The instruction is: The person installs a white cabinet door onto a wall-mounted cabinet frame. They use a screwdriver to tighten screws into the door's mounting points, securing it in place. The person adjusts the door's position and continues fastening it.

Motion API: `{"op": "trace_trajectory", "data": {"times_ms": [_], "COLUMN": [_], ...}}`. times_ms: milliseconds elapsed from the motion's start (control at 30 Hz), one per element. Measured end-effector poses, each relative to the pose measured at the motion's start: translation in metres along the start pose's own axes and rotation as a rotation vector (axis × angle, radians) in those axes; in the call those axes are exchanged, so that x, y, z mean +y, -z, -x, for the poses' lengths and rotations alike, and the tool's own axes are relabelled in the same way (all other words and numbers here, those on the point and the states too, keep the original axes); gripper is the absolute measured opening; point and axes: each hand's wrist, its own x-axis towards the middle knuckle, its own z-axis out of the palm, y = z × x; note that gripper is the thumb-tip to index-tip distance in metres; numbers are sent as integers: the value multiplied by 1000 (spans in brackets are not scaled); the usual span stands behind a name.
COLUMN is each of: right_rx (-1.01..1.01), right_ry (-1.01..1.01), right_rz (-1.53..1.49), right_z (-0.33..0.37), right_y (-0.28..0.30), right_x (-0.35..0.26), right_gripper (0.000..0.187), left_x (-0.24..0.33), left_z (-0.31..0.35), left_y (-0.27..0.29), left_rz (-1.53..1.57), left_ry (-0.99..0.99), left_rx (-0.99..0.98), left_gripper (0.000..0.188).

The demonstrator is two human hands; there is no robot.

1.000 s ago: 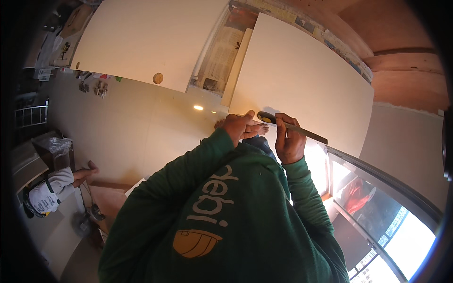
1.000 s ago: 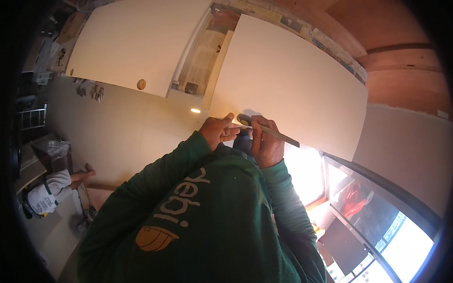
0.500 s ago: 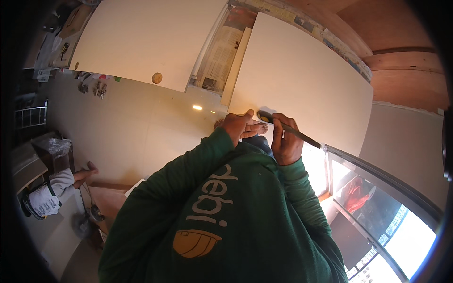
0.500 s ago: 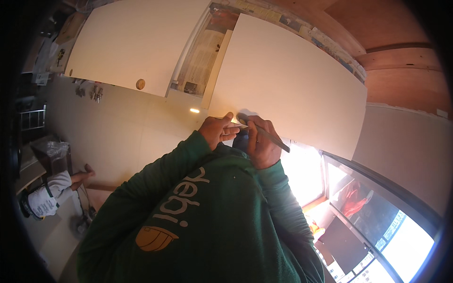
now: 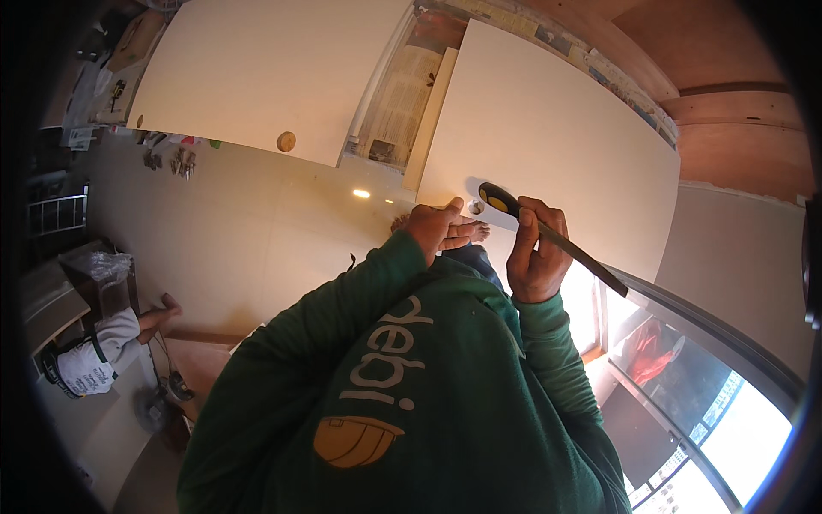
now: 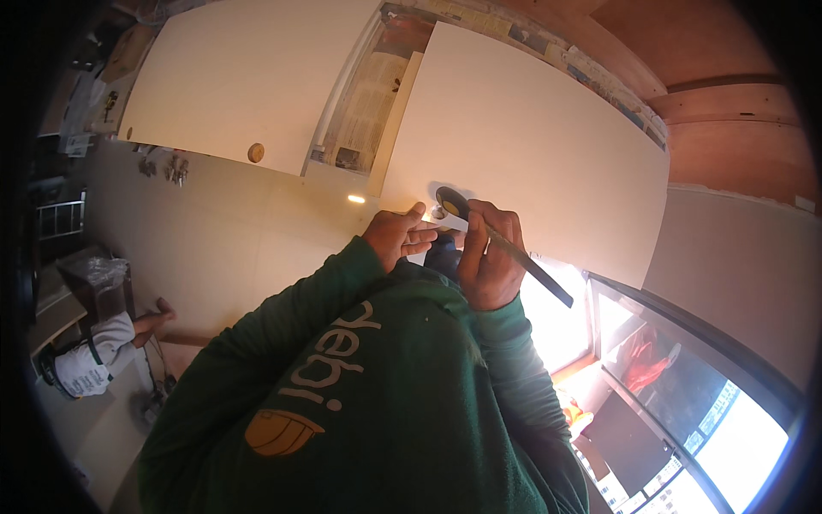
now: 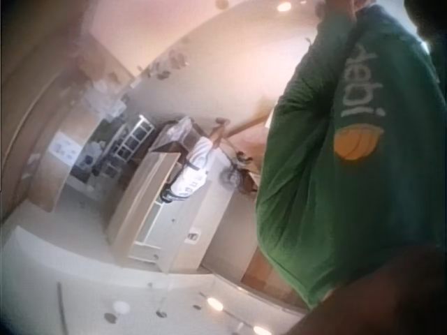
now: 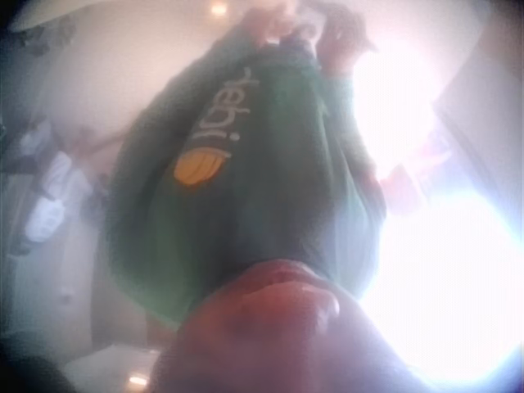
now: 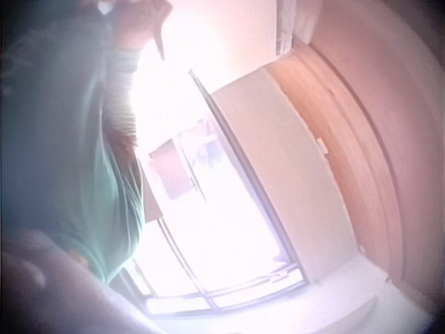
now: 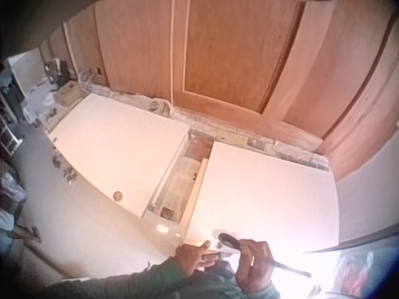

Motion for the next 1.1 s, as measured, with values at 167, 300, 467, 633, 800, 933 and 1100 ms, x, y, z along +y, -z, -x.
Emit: {"op": "trace_trajectory", "data": {"times_ms": [167, 300, 467, 633, 800, 933, 1100], "right_rx": [-156, -60, -135, -189, -62, 163, 394], "right_ry": [-102, -15, -121, -168, -209, -402, -756], "right_rz": [-48, 17, -116, -71, -162, -412, -589], "right_z": [8, 11, 20, 24, 9, -4, 49], "right_y": [-11, -7, -19, -30, -1, 30, 76], "right_x": [-1, 5, 19, 23, 8, 11, 59], "right_gripper": [12, 23, 26, 27, 20, 34, 41], "left_x": [-2, -22, -63, -61, -24, -12, -36], "left_z": [-1, -30, -74, -82, -35, -19, -11], "left_y": [5, 9, 26, 21, 22, 14, -6], "left_rz": [36, 139, 72, 52, 102, 73, 105], "left_ry": [-5, -4, -21, 5, 16, -9, 138], "left_rx": [-43, -38, 66, 87, -73, 49, -210], "left_gripper": [53, 51, 65, 66, 57, 68, 67]}}
